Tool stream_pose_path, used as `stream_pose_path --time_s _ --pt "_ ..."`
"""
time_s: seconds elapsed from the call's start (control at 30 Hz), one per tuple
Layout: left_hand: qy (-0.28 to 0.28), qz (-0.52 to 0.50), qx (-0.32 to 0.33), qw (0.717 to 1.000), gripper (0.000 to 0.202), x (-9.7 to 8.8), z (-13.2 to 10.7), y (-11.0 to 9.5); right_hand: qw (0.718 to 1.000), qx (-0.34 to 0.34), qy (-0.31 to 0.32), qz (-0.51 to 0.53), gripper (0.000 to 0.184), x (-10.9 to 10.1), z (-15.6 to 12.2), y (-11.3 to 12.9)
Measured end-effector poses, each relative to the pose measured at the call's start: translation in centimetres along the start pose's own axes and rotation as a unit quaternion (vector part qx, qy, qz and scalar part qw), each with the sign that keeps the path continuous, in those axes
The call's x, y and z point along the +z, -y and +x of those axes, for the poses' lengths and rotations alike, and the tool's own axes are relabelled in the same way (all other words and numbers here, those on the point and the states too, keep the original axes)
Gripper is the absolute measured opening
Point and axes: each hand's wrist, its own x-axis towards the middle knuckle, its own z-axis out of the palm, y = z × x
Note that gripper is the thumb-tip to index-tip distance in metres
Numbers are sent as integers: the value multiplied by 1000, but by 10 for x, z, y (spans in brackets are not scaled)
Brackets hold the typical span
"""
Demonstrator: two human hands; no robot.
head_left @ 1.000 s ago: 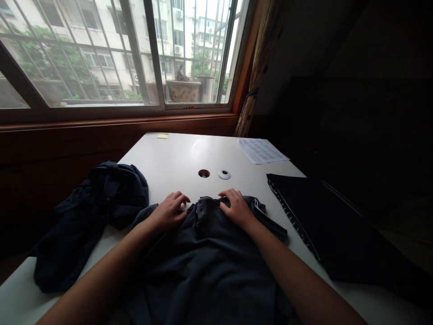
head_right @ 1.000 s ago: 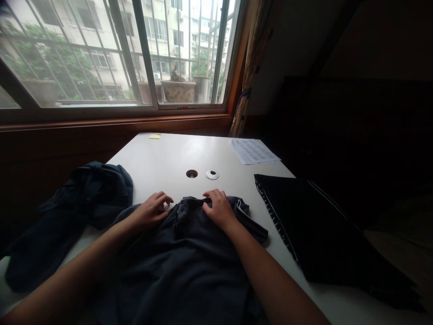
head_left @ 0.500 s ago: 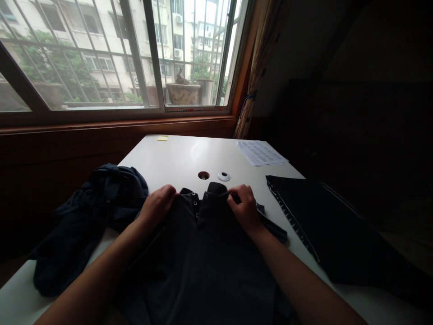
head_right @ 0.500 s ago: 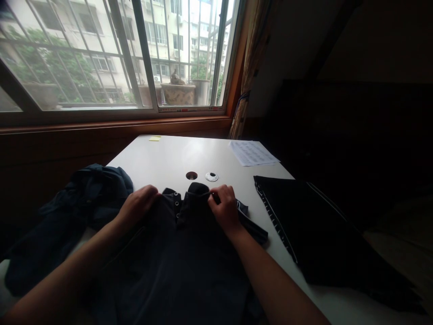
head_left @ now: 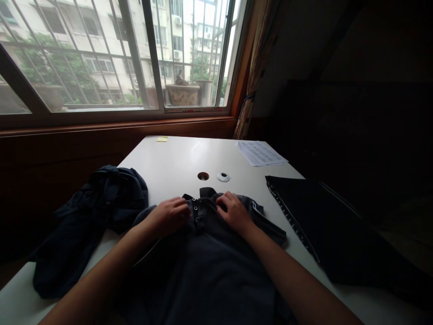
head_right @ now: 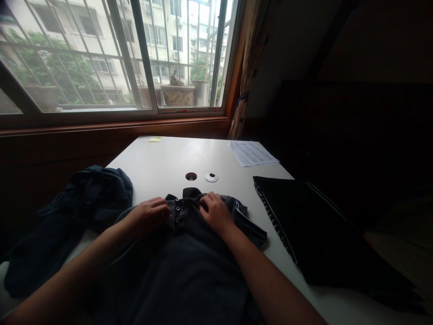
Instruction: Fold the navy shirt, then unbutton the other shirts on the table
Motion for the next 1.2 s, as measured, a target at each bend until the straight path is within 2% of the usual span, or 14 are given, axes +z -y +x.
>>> stream_pose_path --time_s 0.07,0.13,0.2,0.27,0.4,0.53,0.67,0.73,0.8,0.9,1.0,1.1,1.17,1.2 --pt "83 -61 66 993 12 -2 2 -22 1000 14 19 7 9 3 -1 -3" --pt "139 -99 101 980 29 -3 4 -46 999 28 20 16 9 4 -1 -5" --pt "176 -103 112 973 46 -2 5 -65 999 32 17 24 10 4 0 -6" --pt "201 -79 109 970 53 -1 6 -78 999 32 15 31 10 3 0 -6" --pt "232 -32 119 965 40 2 4 -87 998 36 9 50 10 1 1 -4" --pt "220 -9 147 964 23 9 2 -87 996 40 11 82 9 -5 2 2" --pt "150 32 136 979 16 9 6 -81 991 26 15 131 9 -16 4 14" --pt "71 29 99 992 13 4 7 -72 986 15 15 162 10 -23 5 21" --pt "-43 -9 28 999 15 -4 5 -62 978 3 34 204 14 -32 6 28" --pt "-221 -86 -108 965 18 -17 2 -49 953 -6 90 288 22 -43 6 36" --pt "-329 -155 -215 906 11 -26 2 -45 921 -4 145 362 43 -45 2 41" --pt "-351 -239 -249 870 11 -24 5 -52 911 -3 177 373 83 -33 -5 47" --pt "-328 -293 -241 865 12 -16 6 -61 921 -9 166 351 104 -19 -11 53" --pt "-308 -316 -228 868 12 -11 7 -64 928 -16 157 339 108 -11 -14 56"
